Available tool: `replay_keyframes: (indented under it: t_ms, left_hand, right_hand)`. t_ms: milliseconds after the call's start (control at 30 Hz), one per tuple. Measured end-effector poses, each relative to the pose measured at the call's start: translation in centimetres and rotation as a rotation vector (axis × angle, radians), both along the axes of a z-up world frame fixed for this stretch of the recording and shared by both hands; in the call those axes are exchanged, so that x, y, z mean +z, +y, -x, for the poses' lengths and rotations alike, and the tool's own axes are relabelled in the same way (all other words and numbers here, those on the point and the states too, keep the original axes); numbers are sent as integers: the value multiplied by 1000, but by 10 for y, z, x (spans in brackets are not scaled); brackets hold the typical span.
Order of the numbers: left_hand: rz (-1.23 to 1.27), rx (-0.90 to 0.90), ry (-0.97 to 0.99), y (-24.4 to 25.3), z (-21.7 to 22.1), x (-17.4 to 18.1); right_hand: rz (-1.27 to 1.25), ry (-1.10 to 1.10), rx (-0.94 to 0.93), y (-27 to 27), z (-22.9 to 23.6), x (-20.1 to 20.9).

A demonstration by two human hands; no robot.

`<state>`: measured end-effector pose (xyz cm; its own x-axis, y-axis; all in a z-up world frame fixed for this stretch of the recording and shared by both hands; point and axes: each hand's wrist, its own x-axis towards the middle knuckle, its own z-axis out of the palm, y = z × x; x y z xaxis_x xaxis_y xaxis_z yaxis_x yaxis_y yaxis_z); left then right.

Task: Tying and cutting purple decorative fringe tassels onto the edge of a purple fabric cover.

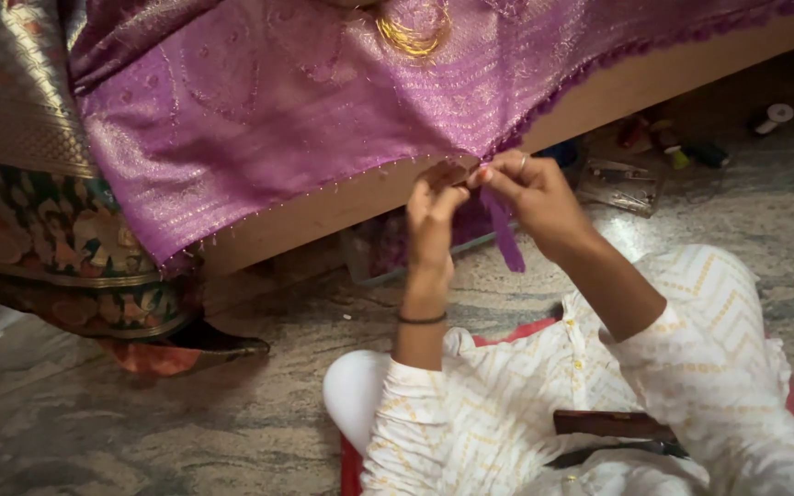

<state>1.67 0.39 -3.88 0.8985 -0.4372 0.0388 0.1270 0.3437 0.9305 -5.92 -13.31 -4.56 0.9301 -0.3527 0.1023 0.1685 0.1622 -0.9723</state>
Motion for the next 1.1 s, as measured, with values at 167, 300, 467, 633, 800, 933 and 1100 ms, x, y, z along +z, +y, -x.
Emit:
replay_keyframes:
  t_ms: [167,300,467,633,800,933,1100]
  left_hand:
    - [132,-328,173,-3,-26,-15]
    - [125,-381,120,-13,-37,-31]
    - [121,-399,200,-11,-29,0]
    - [109,-392,188,-10,-35,-15]
    - [139,-424,255,-11,-29,0]
    - [110,-393,274,-10,-25,6]
    - [149,-397,292,-12,-29,-6]
  right_hand:
    - [-117,23,38,8,9,-9]
    - [-140,3,74,3,8,-10]
    - [44,133,-50,-3,18,2]
    - [569,-37,-485,5,34,51]
    - [764,-235,-381,1,24,68]
    - [906,-257,-399,1,20,68]
    - [1034,-312,-429,0,17,63]
